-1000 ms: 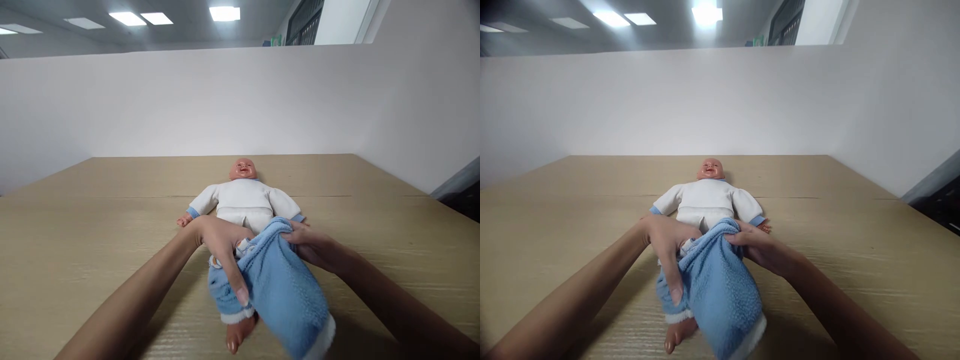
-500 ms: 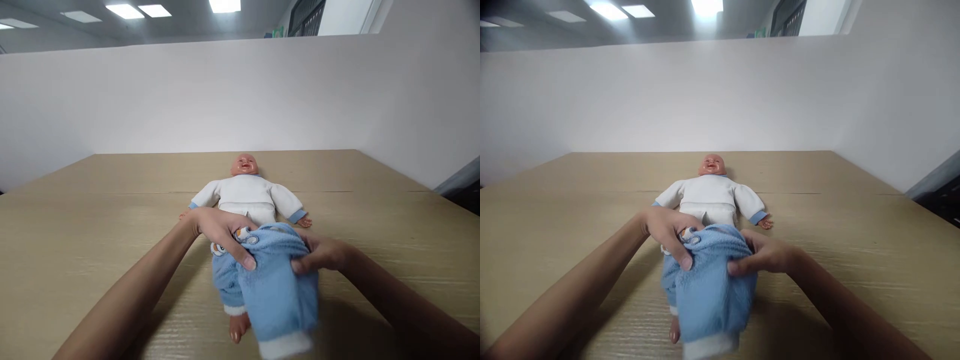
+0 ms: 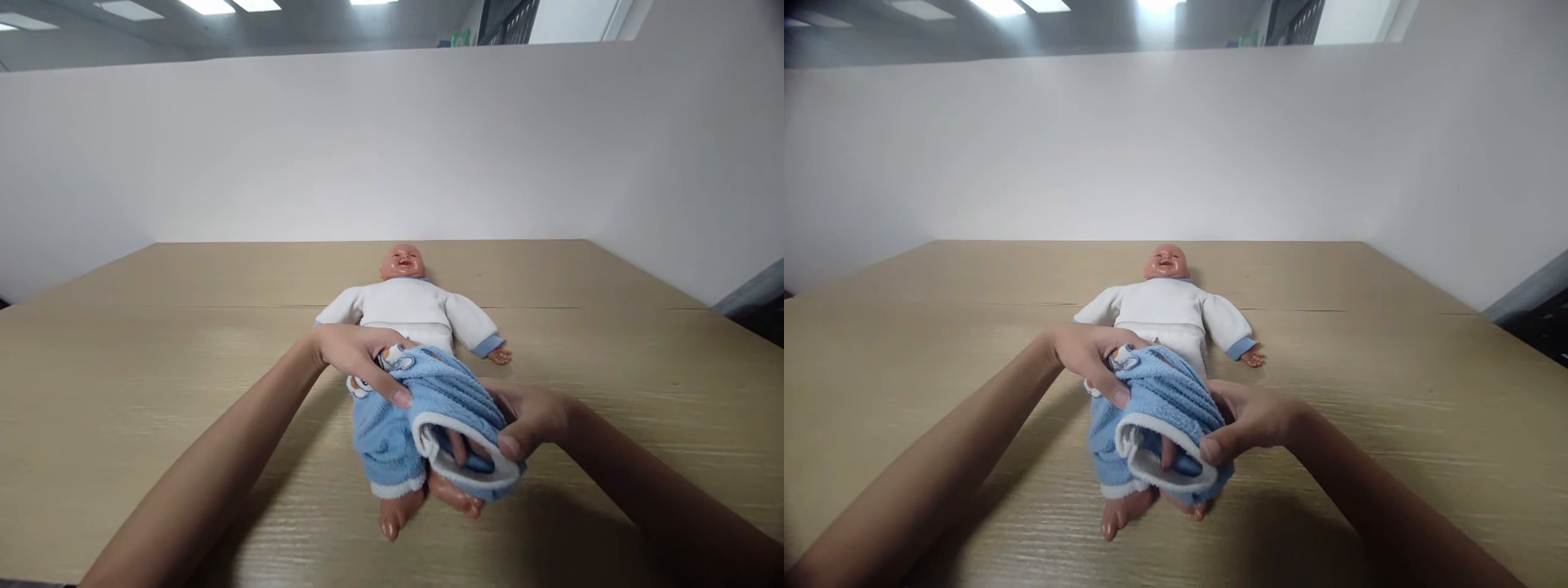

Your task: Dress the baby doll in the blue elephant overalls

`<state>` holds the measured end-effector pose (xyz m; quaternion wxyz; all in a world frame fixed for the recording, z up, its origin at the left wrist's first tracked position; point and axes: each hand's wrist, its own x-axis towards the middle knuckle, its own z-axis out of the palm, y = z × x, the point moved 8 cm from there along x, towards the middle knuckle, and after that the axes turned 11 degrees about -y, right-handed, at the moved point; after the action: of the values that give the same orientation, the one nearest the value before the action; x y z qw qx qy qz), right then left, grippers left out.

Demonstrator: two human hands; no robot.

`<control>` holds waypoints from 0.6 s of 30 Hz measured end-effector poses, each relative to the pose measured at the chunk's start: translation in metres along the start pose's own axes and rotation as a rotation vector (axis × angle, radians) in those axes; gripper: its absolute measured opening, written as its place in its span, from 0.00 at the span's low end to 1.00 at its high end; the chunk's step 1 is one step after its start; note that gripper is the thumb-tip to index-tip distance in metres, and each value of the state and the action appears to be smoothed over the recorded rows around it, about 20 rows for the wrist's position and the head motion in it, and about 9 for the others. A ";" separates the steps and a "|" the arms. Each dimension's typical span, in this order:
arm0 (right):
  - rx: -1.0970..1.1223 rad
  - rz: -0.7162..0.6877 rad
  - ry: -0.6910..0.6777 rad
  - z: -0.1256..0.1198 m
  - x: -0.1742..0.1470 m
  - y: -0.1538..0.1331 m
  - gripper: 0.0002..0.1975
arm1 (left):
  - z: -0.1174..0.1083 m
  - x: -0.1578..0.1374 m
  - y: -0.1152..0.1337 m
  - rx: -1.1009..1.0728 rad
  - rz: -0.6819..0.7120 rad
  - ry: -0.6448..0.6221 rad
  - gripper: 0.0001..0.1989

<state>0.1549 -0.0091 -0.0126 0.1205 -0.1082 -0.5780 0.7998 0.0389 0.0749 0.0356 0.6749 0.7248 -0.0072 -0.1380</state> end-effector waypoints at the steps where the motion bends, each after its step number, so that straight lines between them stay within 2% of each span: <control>1: 0.015 -0.031 0.023 -0.002 0.001 -0.001 0.24 | 0.001 0.000 0.001 -0.016 0.009 0.001 0.21; 6: 0.157 -0.232 0.383 -0.029 -0.004 -0.008 0.15 | -0.001 0.002 -0.003 -0.136 0.087 0.017 0.17; 8: 0.162 -0.251 0.399 -0.029 -0.002 -0.010 0.15 | -0.003 0.002 -0.008 -0.156 0.089 0.015 0.19; 12: 0.011 -0.293 0.400 -0.024 0.002 -0.019 0.23 | -0.006 0.006 -0.016 -0.110 0.040 0.020 0.24; 16: -0.033 -0.281 0.587 -0.034 -0.002 -0.018 0.27 | -0.009 0.009 -0.014 -0.042 0.056 0.068 0.16; 18: -0.065 -0.252 0.696 -0.039 -0.006 -0.019 0.25 | -0.009 0.008 -0.012 -0.028 0.058 0.070 0.15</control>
<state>0.1742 0.0292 -0.0065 0.4037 -0.3056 -0.5361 0.6754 0.0466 0.0831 0.0222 0.6884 0.7193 -0.0027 -0.0933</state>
